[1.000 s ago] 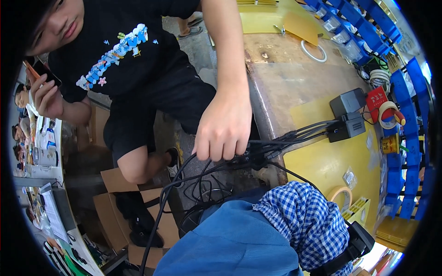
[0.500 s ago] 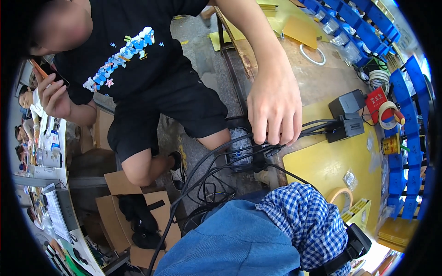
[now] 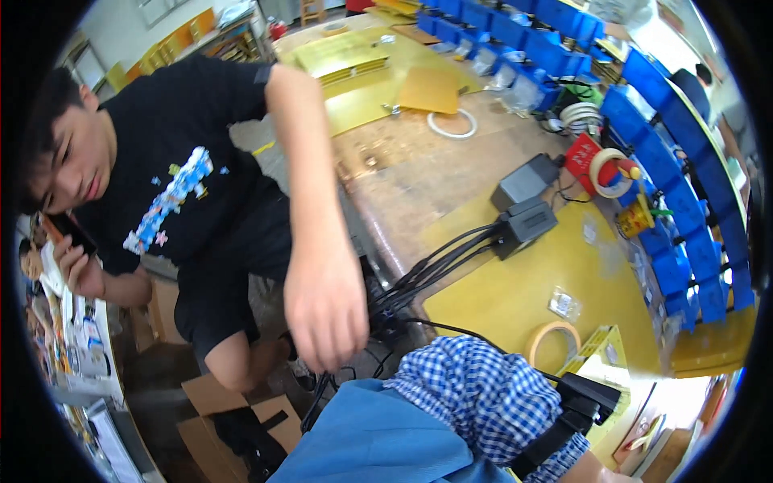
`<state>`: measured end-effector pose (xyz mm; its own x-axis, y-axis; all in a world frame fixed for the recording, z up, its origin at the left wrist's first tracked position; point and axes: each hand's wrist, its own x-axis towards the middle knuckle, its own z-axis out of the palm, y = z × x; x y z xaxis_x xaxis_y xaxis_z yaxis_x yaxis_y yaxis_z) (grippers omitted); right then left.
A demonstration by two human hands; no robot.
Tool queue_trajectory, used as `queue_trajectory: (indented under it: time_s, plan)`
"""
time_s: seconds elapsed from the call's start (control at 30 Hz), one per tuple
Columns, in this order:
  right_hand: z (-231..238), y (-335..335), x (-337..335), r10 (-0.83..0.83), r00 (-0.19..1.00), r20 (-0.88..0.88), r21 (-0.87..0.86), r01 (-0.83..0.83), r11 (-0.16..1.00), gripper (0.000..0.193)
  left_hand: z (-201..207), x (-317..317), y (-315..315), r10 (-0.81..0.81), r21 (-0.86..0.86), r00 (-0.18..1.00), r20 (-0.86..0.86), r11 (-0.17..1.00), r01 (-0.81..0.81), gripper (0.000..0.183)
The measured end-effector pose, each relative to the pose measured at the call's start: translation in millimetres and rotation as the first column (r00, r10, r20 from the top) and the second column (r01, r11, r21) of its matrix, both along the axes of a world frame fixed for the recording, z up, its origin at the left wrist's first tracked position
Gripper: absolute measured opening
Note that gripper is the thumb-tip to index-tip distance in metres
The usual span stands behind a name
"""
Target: The person removes small metal pins from a plastic bag and inserts them one by one into holes on a yellow board. After briefly handling a power adapter, they resume inserting more pins into the board by hand.
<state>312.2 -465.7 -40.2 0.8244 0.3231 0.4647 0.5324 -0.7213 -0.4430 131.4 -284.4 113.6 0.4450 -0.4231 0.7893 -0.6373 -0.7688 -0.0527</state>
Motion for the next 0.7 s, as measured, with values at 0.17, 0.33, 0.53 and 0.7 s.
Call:
queue_trajectory:
  time_s: [0.17, 0.33, 0.53, 0.7]
  plan:
    - [6.0, -7.1, 9.1, -0.019, 1.000, -0.005, -0.035, 0.019, 0.999, 0.027, 20.9, -67.1, 44.3, -0.018, -0.100, 0.999, -0.035, 0.995, 0.014, 0.024]
    - [-8.9, -23.6, 4.8, -0.029, 1.000, -0.002, 0.026, 0.030, 0.999, 0.026, 68.5, -196.2, 107.5, -0.025, -0.104, 0.998, -0.064, 0.994, 0.018, 0.027]
    - [-1.3, -25.2, 11.4, -0.010, 1.000, 0.007, 0.000, 0.010, 1.000, 0.025, 95.8, -244.4, 157.4, -0.008, -0.205, 0.995, -0.097, 0.979, -0.012, 0.031]
    - [-2.2, -23.6, 15.4, 0.014, 1.000, 0.022, 0.008, -0.014, 1.000, 0.025, 105.5, -273.3, 176.7, 0.015, -0.257, 0.993, -0.119, 0.965, -0.045, 0.034]
